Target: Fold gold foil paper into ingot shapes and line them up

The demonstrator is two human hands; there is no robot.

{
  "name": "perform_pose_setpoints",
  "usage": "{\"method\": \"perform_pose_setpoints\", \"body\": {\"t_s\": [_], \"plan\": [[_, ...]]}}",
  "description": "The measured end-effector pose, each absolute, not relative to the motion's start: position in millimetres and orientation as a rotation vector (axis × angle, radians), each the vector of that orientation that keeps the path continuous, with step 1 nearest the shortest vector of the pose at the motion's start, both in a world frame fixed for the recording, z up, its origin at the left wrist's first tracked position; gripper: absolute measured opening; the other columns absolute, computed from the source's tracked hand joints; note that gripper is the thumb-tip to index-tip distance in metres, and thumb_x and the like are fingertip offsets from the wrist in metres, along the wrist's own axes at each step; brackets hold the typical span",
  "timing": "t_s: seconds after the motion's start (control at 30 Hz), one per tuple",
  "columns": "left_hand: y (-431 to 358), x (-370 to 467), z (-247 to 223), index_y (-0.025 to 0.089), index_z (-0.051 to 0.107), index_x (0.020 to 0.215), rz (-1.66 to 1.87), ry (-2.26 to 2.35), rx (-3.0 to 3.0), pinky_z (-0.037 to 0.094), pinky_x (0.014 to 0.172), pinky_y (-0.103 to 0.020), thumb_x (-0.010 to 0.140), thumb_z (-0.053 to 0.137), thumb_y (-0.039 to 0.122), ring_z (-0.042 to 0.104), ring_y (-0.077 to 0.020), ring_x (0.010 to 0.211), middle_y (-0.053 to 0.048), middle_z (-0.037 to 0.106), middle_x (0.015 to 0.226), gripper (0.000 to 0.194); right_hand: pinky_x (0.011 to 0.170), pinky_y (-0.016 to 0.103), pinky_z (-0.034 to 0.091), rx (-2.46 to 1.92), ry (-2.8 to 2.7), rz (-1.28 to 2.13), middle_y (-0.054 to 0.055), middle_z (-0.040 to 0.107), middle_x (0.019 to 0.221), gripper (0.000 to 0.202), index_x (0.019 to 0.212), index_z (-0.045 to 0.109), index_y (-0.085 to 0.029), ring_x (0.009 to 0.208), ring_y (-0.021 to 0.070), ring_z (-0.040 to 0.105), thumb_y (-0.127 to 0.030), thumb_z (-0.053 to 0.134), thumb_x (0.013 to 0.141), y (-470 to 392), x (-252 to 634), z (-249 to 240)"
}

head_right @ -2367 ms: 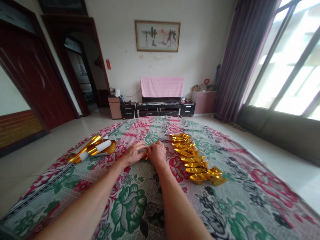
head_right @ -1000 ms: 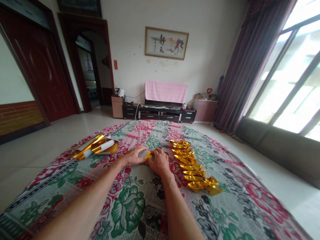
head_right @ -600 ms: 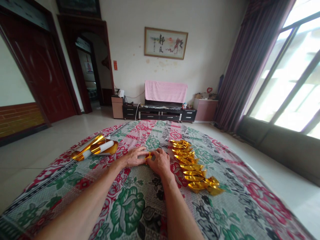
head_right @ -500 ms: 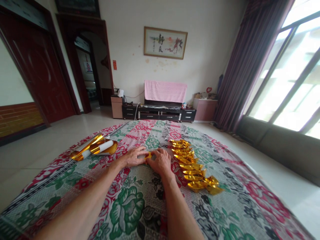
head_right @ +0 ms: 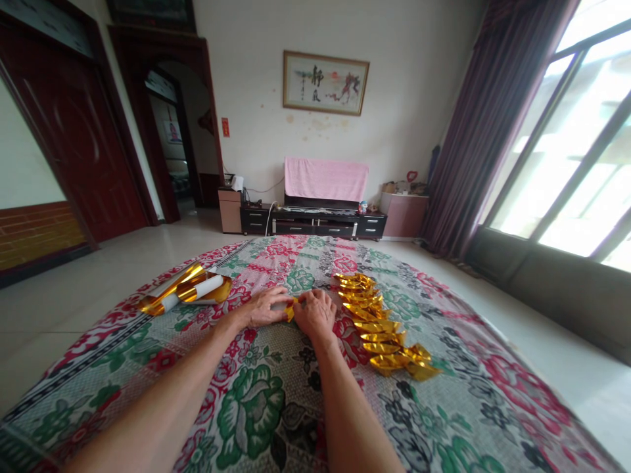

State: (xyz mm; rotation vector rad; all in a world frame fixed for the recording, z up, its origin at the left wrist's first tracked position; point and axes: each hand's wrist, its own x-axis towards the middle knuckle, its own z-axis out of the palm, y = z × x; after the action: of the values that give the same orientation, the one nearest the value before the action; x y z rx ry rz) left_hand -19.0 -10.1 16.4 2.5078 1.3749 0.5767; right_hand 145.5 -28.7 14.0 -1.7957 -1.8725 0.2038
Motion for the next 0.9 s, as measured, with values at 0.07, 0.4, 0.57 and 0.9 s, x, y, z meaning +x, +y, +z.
{"method": "perform_pose_setpoints", "body": {"t_s": [0.07, 0.4, 0.57, 0.9], "plan": [[-11, -19, 17, 0.028, 0.061, 0.11, 0.579, 1.375, 2.505, 0.034, 0.1, -0.034, 0.072, 0.058, 0.035, 0.046, -0.0222, 0.116, -0.005, 0.049, 0.126, 0.039, 0.086, 0.041, 0.029, -1.816, -1.855, 0.17, 0.006, 0.053, 0.11, 0.022, 0.09, 0.064, -0.026, 0.105, 0.0262, 0.043, -0.037, 0.051, 0.077, -28, 143, 13], [-10, -19, 19, 0.026, 0.059, 0.113, 0.489, 1.409, 2.514, 0.032, 0.102, -0.033, 0.072, 0.057, 0.037, 0.043, -0.0217, 0.119, -0.006, 0.045, 0.131, 0.043, 0.081, 0.039, 0.03, -1.882, -1.852, 0.137, 0.005, 0.053, 0.107, 0.027, 0.089, 0.065, -0.028, 0.1, 0.025, 0.044, -0.037, 0.041, 0.082, -21, 144, 14], [-9, -19, 18, 0.026, 0.059, 0.113, 0.496, 1.426, 2.486, 0.031, 0.103, -0.033, 0.071, 0.058, 0.037, 0.041, -0.0219, 0.121, -0.005, 0.044, 0.133, 0.044, 0.08, 0.039, 0.031, -1.924, -1.821, 0.122, 0.006, 0.053, 0.108, 0.028, 0.09, 0.066, -0.027, 0.098, 0.0255, 0.045, -0.035, 0.041, 0.082, -17, 145, 15], [-11, -18, 20, 0.027, 0.059, 0.114, 0.494, 1.436, 2.461, 0.031, 0.103, -0.033, 0.071, 0.058, 0.035, 0.042, -0.0221, 0.12, -0.004, 0.044, 0.132, 0.045, 0.082, 0.04, 0.03, -1.833, -1.832, 0.07, 0.008, 0.055, 0.104, 0.025, 0.09, 0.065, -0.024, 0.098, 0.0259, 0.046, -0.037, 0.047, 0.079, -21, 147, 10]]}}
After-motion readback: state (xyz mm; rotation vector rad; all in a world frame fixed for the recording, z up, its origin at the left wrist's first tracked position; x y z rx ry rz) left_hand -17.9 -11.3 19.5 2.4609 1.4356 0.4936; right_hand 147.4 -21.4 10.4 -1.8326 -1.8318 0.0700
